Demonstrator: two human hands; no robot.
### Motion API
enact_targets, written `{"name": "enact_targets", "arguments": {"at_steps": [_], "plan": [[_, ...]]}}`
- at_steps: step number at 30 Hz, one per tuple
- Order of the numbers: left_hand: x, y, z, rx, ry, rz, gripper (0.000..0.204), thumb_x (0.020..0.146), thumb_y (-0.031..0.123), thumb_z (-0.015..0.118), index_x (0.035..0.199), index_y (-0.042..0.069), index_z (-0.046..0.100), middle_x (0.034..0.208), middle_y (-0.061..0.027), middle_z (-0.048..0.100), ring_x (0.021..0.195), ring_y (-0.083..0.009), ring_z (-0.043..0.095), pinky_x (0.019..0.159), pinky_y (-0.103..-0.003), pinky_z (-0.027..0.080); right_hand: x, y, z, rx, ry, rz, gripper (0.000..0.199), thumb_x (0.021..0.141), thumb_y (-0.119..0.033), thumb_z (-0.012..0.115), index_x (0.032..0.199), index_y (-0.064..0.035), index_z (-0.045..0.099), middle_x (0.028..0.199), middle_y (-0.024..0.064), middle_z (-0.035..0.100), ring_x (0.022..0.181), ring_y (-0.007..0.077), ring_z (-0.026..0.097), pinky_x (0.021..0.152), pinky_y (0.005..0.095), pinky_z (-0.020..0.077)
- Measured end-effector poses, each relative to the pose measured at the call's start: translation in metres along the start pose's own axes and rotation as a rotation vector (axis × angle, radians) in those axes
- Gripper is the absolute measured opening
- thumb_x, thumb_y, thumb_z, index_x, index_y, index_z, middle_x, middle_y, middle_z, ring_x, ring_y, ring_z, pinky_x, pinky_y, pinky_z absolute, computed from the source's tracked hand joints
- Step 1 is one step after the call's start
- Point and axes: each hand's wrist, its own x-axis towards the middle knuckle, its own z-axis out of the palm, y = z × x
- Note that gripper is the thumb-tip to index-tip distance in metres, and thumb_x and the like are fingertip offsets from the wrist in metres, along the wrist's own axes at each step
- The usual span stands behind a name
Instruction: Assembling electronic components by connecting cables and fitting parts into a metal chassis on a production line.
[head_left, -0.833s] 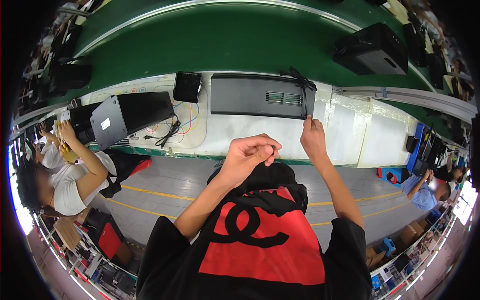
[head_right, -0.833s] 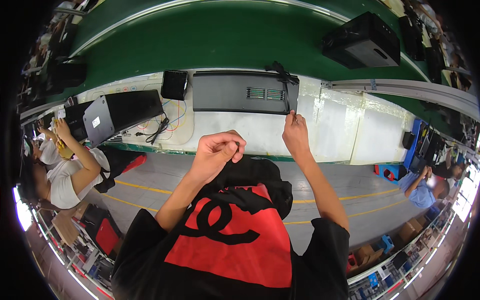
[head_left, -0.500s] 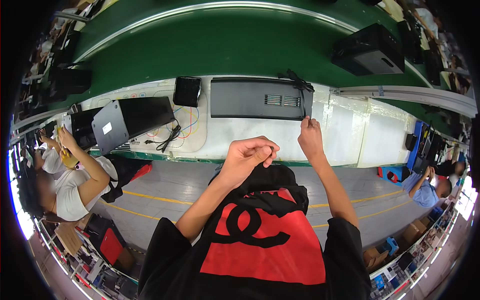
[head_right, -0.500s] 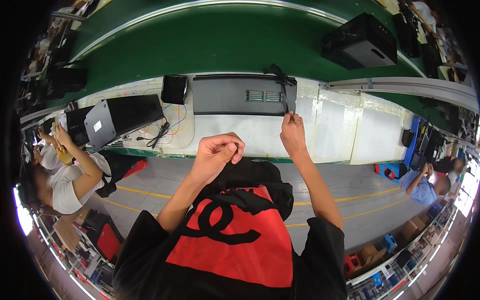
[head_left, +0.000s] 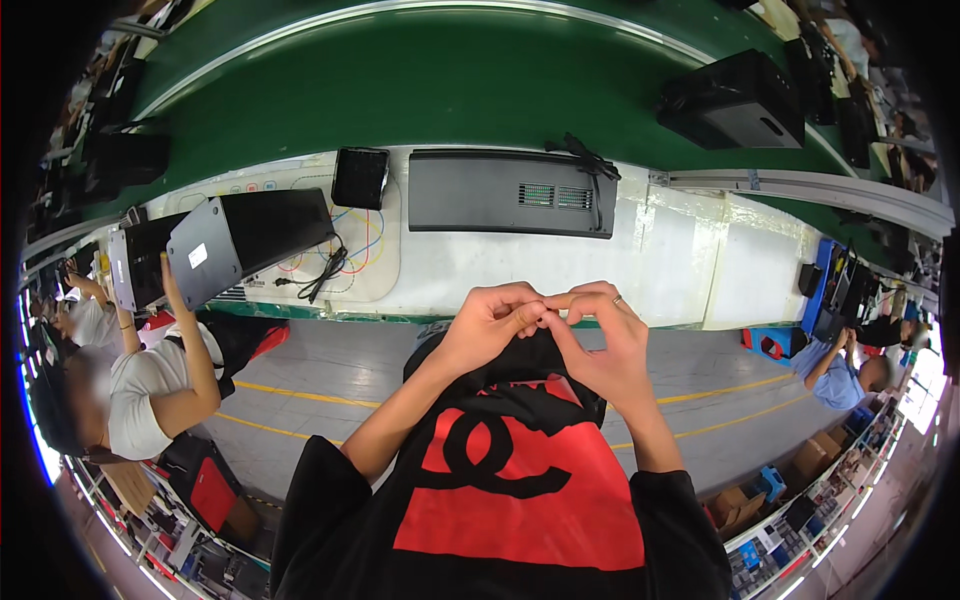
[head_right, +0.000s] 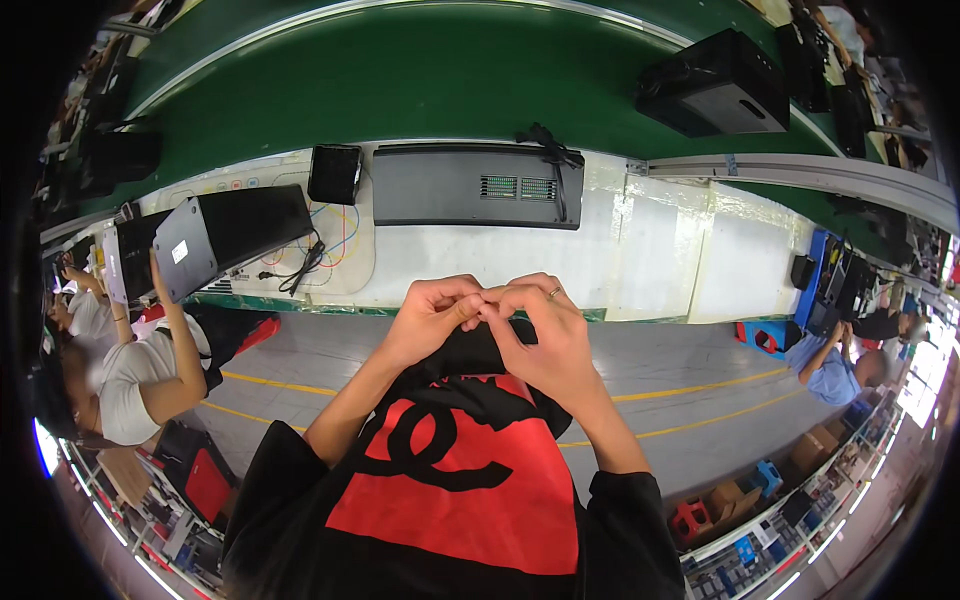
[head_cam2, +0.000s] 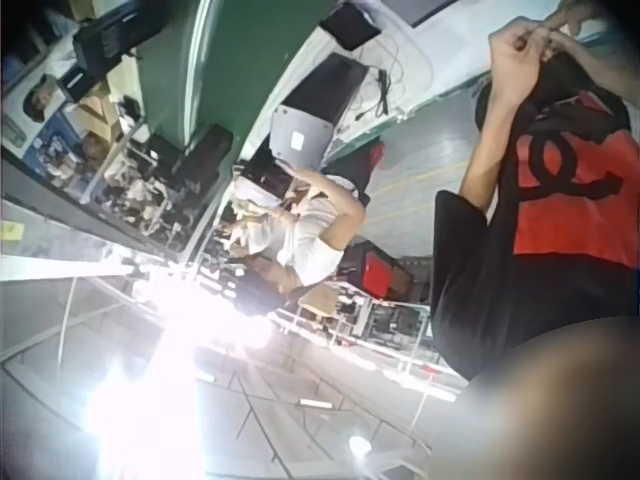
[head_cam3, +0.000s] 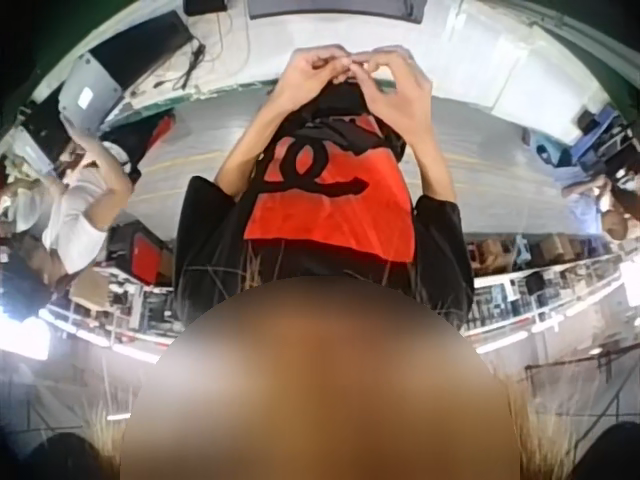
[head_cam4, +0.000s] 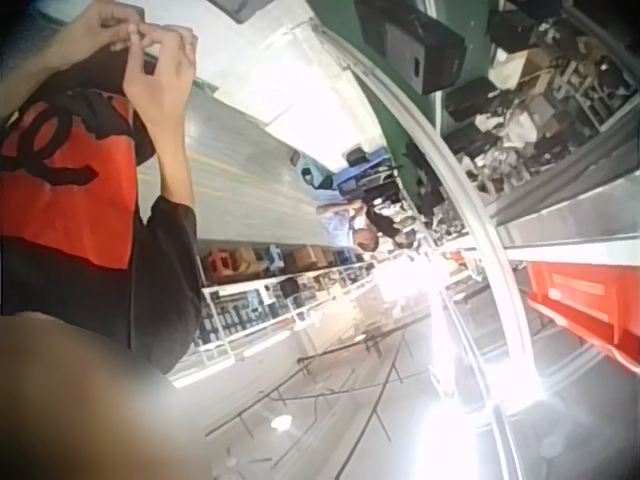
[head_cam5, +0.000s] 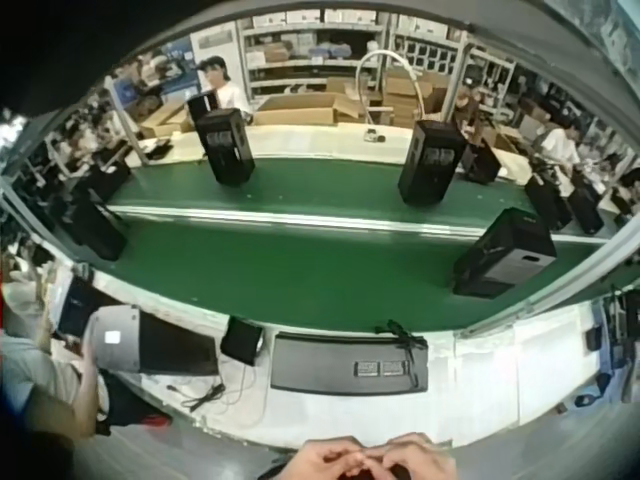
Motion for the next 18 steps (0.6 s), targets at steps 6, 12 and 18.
{"name": "enact_targets", "arguments": {"at_steps": [6,12,18], "plan": [[0.006,-0.011,-0.002,-0.058,-0.004,-0.026,0.020,0.096,0.012,0.055,0.089,-0.005,0.063,0.080,-0.0031,0.058,0.068,-0.0088,0.049,0.064,-0.023,0.043,-0.007,0.013,0.007,-0.010,0.061,0.012,0.028,0.071,0.008,0.073,0.077,-0.0027,0.048,0.085,0.0100,0.070,0.077,0.0222,0.065,0.065,0.0291,0.0512],[0.018,-0.029,-0.010,0.005,0.008,-0.091,0.021,0.096,0.014,0.055,0.099,-0.004,0.066,0.080,-0.0024,0.060,0.069,-0.0080,0.051,0.064,-0.022,0.044,-0.011,0.034,0.013,-0.037,0.043,0.018,0.025,0.071,0.008,0.069,0.077,-0.0042,0.047,0.082,0.0077,0.068,0.079,0.0236,0.062,0.066,0.0308,0.0505],[0.030,-0.076,-0.032,0.003,0.159,-0.161,0.024,0.095,0.016,0.057,0.105,-0.003,0.067,0.080,-0.0017,0.061,0.069,-0.0075,0.052,0.064,-0.022,0.045,-0.003,0.152,0.010,-0.231,0.115,0.054,0.028,0.072,0.009,0.068,0.074,-0.0047,0.044,0.081,0.0084,0.064,0.074,0.0234,0.061,0.067,0.0312,0.0491]]}}
